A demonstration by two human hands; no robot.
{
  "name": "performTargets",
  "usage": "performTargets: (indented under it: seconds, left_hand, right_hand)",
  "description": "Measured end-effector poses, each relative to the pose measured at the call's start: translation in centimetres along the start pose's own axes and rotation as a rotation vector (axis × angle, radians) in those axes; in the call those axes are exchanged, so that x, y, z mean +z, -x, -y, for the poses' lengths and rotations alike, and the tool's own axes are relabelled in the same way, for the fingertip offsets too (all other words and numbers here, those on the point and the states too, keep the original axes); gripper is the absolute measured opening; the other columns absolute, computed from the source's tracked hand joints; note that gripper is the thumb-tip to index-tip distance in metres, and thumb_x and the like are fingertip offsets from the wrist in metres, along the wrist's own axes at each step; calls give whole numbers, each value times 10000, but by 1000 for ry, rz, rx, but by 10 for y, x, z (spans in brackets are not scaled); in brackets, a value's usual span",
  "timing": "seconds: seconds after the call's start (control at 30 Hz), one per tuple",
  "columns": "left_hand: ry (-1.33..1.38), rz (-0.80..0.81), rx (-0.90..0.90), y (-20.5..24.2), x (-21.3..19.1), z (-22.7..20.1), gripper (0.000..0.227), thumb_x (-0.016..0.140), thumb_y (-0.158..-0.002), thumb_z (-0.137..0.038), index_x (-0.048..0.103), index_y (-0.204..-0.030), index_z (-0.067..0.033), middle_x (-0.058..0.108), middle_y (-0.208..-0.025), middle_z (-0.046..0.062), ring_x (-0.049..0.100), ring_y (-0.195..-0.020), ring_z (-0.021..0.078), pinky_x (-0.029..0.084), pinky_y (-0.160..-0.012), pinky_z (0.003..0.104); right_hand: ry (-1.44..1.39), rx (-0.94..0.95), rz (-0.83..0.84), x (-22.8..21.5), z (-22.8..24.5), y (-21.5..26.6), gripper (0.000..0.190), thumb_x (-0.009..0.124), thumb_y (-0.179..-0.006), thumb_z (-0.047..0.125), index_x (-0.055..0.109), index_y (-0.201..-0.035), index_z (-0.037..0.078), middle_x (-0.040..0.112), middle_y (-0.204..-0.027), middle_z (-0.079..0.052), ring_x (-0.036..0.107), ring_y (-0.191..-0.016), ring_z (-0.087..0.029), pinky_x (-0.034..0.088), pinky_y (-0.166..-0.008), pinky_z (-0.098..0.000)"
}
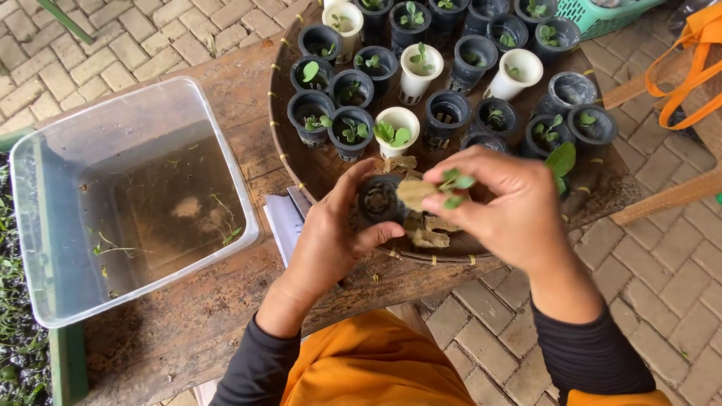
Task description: Removing small seedlings from a tray and preparing them for transplant into individual pots.
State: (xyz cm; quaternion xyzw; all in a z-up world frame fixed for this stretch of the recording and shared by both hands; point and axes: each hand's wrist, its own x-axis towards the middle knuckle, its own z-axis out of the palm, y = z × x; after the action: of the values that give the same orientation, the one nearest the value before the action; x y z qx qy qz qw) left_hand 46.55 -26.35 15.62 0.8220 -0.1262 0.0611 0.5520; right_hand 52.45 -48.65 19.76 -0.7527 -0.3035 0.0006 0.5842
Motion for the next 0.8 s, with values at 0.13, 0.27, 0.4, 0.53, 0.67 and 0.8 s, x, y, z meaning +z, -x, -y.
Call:
performTargets:
  seconds: [0.13,0.27,0.4,0.53,0.67,0.8]
  left_hand:
    - [-91,-95,62,6,1,2,861,904,-754,-289,444,-1428,-13,699,-1271,186,711,-1181,327,575,-988,380]
    - [-136,-101,77,10,2,2,832,893,-766,-297,453,-1418,-27,697,-1292,182,700,-1195,347,572,-976,392]
    - [-256,-99,93,12,5,6,914,899,-718,-383,441,-1429,-36,701,-1262,169,691,-1140,365,560,-941,421]
    - [-235,-68,82,11,1,5,988,904,-658,-416,424,-1433,-34,695,-1239,176,684,-1108,377,558,-906,430]
    - [-219,-42,86,15,0,8,946,909,-665,-339,444,-1428,-27,681,-1229,192,679,-1118,384,559,-910,432]
    - [-289,-35,129,14,5,7,750,848,-671,-82,545,-1354,-26,680,-1255,187,686,-1131,373,576,-934,414]
  right_hand:
    - [363,-250,72,22,7,-1,192,858,-801,78,783,-975,108,725,-1097,-8,624,-1034,-165,554,-871,-313]
    - [545,-308,115,29,10,-6,182,856,-747,103,805,-920,119,627,-1308,-31,463,-1258,-269,456,-1049,-400]
    - [655,-346,173,36,11,-16,124,835,-715,93,788,-830,94,535,-1476,-67,350,-1421,-371,363,-1181,-466]
    - [606,-328,232,43,1,-21,72,816,-699,77,762,-747,72,513,-1506,-85,311,-1468,-416,323,-1211,-500]
    - [635,-283,283,40,2,-23,47,795,-688,53,750,-701,54,522,-1504,-89,309,-1479,-411,301,-1211,-513]
    - [666,-229,371,35,6,-20,21,761,-689,23,747,-689,39,533,-1488,-107,308,-1483,-412,276,-1206,-532]
